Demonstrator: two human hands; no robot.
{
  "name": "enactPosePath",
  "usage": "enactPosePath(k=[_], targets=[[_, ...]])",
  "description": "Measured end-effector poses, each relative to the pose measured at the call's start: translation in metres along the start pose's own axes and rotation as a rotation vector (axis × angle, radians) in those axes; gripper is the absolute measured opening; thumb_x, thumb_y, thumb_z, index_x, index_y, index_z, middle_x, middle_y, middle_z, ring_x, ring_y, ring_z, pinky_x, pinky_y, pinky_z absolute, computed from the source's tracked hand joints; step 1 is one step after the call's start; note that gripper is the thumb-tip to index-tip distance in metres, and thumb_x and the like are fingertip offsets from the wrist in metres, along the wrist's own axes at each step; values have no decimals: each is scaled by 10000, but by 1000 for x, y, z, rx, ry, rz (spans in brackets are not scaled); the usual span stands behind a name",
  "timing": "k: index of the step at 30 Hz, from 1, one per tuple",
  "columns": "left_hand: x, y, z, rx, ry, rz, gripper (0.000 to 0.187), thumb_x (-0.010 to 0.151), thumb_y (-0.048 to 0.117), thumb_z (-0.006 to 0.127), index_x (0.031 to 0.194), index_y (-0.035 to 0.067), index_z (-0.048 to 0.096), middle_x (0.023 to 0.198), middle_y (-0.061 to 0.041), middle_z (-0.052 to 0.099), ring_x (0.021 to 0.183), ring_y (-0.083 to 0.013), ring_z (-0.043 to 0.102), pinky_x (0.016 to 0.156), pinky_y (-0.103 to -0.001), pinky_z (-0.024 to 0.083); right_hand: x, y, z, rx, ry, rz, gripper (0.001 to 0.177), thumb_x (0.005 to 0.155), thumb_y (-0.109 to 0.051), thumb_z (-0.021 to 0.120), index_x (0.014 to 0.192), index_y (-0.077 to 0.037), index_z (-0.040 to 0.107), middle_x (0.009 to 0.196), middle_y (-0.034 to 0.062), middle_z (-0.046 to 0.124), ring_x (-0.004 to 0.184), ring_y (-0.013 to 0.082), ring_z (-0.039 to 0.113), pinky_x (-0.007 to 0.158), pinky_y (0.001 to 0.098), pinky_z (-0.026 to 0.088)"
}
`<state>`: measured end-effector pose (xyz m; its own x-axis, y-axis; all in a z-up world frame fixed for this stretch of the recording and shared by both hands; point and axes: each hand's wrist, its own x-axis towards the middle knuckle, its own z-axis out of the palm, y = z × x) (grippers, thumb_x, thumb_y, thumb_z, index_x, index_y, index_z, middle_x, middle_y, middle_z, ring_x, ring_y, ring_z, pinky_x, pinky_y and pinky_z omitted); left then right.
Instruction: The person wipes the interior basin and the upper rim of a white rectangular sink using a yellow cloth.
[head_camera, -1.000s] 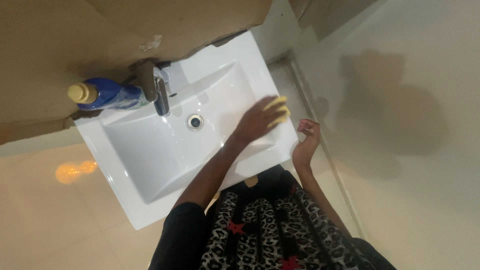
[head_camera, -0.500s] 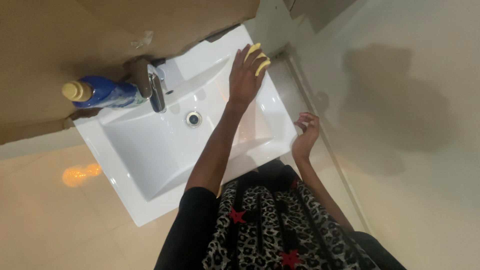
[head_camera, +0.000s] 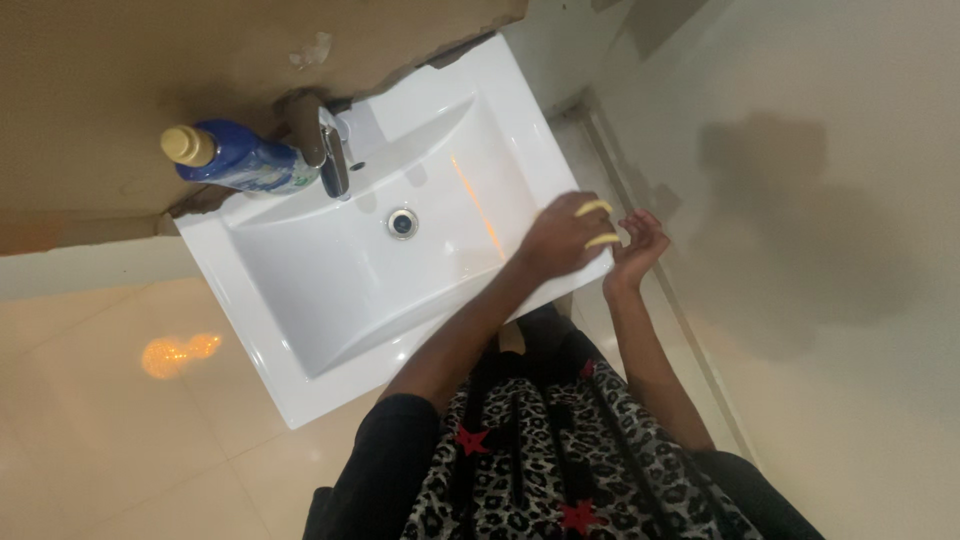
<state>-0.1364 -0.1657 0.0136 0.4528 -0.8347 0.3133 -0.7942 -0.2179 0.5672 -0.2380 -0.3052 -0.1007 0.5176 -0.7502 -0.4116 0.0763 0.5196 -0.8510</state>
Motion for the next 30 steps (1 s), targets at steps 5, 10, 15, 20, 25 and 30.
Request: enactPosePath(k=[5,10,15,20,25,30], targets=[[-34,12,-2,-82,-27,98,225,913,288,756,1098,159,756,1369,-32,654,1376,-258,530,1194,-491,393,-21,-37,22,-198,-289,-19,660,999,-488,207,1289,-98,655,1377,101,639,1272,249,561,1155,481,378],[-70,14,-25,-38,-79,168,272,902,264,746,1154,160,736,1385,-11,639,1436,-288,486,1190,-466,395,-46,-73,53,-623,-493,-88,554,1059,-383,279,1430,-84,561,1508,123,550,1393,271,495,1186,434,313],[-93,34,-47,58,4,17,418,862,248,731,1263,134,695,1398,-88,620,1370,-329,497,1115,-473,423,-61,-75,66,-1062,-480,-391,383,1146,-166,390,1438,-48,607,1419,181,657,1321,300,629,1167,408,471],[-119,34,-74,32,-17,-328,319,955,287,690,1236,140,718,1196,-94,685,1108,-313,609,946,-452,502,-75,-81,76,-1258,-538,-636,447,1096,-166,471,1517,-18,486,1401,244,599,1277,391,589,1077,462,473],[-151,-1,-85,-105,-127,-665,287,1000,371,623,1111,133,739,1026,-92,719,974,-311,659,847,-459,526,-79,-88,90,-1393,-620,-791,509,1082,-111,467,1588,-67,427,1415,248,575,1278,412,580,1057,493,476],[-162,-49,-35,-169,-132,-647,319,997,391,607,1076,97,702,1051,-129,691,1013,-323,655,870,-455,538,-80,-97,114,-1346,-644,-594,530,1061,-133,476,1584,-176,404,1440,204,541,1283,392,579,1041,491,490]])
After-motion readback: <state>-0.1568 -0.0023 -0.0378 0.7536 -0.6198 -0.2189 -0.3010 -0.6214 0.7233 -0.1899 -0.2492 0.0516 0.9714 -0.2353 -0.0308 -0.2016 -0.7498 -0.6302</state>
